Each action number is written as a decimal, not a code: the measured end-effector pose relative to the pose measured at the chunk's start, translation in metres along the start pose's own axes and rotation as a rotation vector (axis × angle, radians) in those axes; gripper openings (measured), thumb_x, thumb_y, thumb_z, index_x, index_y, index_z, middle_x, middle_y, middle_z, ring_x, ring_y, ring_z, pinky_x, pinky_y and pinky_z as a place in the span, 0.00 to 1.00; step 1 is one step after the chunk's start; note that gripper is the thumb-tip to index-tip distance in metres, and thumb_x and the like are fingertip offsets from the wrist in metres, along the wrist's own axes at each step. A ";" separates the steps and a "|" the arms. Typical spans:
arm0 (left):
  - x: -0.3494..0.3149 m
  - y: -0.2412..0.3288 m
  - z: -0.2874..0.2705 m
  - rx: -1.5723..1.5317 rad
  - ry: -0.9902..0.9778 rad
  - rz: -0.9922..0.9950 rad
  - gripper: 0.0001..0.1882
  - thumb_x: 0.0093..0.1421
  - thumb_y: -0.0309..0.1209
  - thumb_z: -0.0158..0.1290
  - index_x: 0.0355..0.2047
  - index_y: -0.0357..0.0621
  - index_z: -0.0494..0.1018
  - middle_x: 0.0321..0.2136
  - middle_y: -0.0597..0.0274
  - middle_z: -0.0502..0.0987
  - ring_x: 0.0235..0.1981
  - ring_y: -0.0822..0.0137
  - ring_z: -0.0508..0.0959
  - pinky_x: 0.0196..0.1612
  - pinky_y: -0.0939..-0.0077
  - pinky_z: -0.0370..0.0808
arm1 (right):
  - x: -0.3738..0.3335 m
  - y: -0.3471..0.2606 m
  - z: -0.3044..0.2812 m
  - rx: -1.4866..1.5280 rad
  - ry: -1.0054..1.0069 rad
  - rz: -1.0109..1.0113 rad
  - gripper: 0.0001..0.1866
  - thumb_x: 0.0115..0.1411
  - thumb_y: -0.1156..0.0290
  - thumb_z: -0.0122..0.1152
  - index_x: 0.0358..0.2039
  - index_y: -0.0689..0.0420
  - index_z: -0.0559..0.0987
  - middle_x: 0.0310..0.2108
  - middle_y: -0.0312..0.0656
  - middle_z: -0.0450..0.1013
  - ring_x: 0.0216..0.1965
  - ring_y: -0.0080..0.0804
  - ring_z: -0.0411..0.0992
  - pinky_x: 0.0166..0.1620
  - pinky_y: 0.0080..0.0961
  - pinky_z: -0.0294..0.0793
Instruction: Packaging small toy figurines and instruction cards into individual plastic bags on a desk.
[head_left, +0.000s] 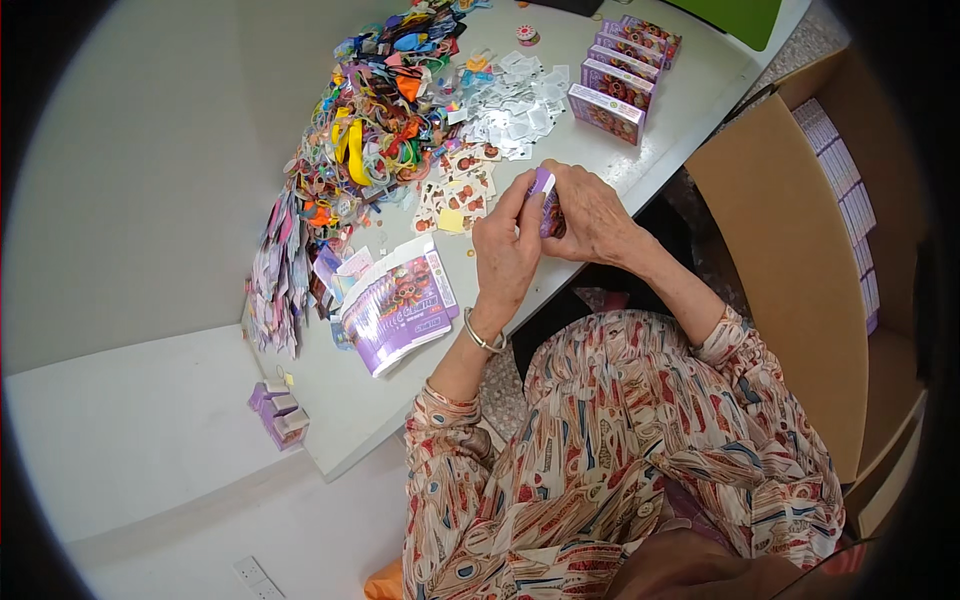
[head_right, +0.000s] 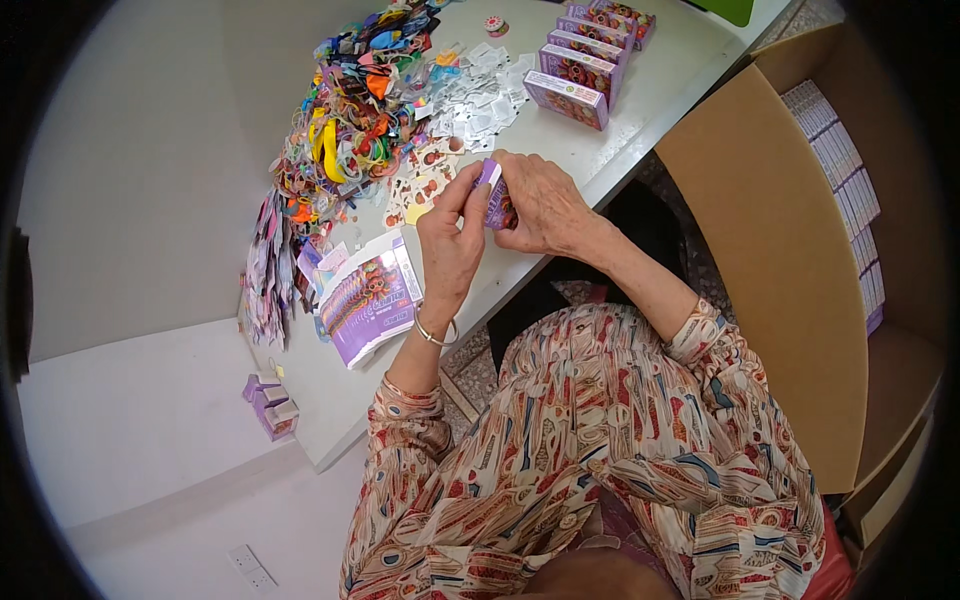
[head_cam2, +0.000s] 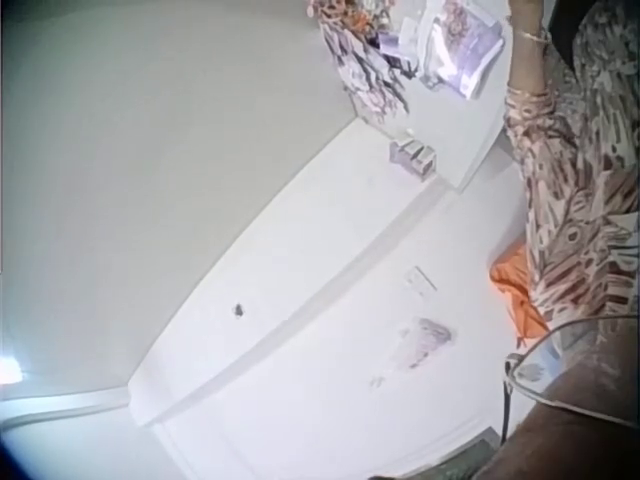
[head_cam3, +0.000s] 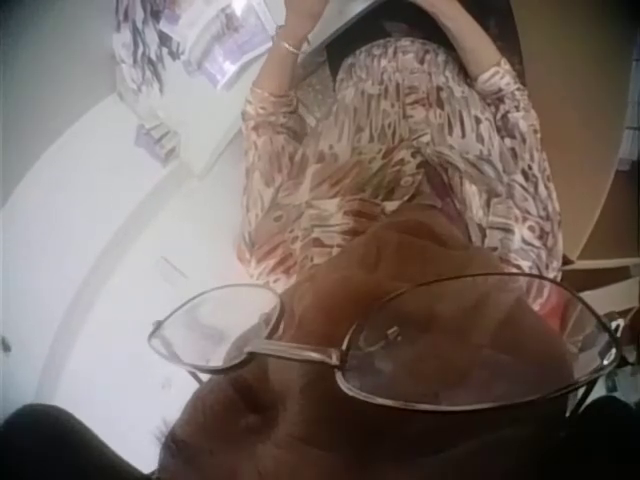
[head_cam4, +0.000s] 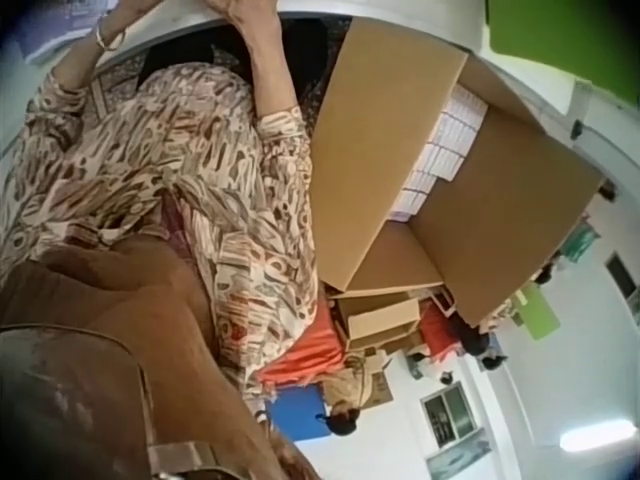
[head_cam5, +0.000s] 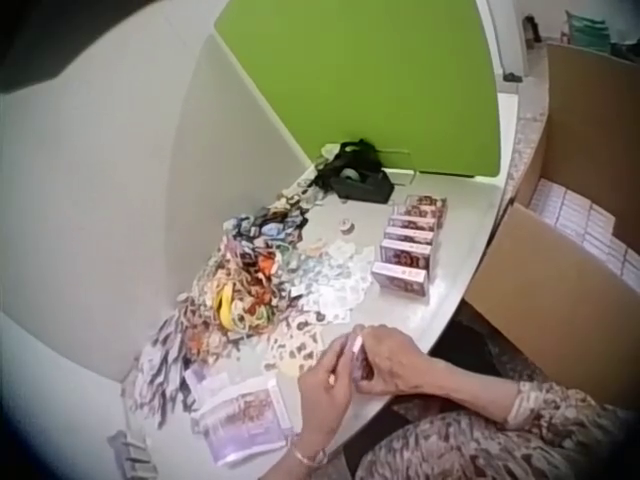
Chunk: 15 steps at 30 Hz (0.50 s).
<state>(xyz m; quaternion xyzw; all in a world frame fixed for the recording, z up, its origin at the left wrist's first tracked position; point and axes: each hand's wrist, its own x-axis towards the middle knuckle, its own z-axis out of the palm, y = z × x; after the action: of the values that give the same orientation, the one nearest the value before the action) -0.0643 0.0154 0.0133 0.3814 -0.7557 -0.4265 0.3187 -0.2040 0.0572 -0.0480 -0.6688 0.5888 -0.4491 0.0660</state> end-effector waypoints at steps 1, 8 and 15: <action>0.001 -0.002 0.001 0.130 0.026 0.074 0.14 0.64 0.27 0.52 0.49 0.37 0.74 0.33 0.56 0.81 0.30 0.77 0.76 0.34 0.80 0.73 | 0.000 0.000 0.000 0.001 0.019 -0.021 0.43 0.37 0.65 0.69 0.53 0.65 0.60 0.37 0.55 0.69 0.38 0.53 0.69 0.42 0.43 0.70; 0.008 0.001 -0.006 0.265 0.023 0.140 0.11 0.64 0.26 0.51 0.46 0.39 0.75 0.21 0.55 0.77 0.19 0.76 0.72 0.24 0.77 0.68 | 0.001 0.000 -0.002 0.022 -0.024 0.004 0.41 0.37 0.65 0.68 0.52 0.65 0.61 0.37 0.56 0.69 0.38 0.52 0.69 0.43 0.42 0.70; 0.009 -0.003 -0.008 0.352 -0.028 0.258 0.15 0.58 0.19 0.50 0.47 0.34 0.72 0.32 0.42 0.77 0.29 0.48 0.80 0.31 0.64 0.75 | 0.003 0.000 -0.002 0.019 -0.032 -0.020 0.42 0.38 0.64 0.68 0.52 0.66 0.60 0.37 0.55 0.68 0.38 0.52 0.69 0.43 0.41 0.69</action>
<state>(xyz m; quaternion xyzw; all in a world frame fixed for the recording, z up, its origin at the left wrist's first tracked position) -0.0611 0.0037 0.0161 0.3252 -0.8654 -0.2490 0.2887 -0.2053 0.0559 -0.0455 -0.6812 0.5766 -0.4444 0.0774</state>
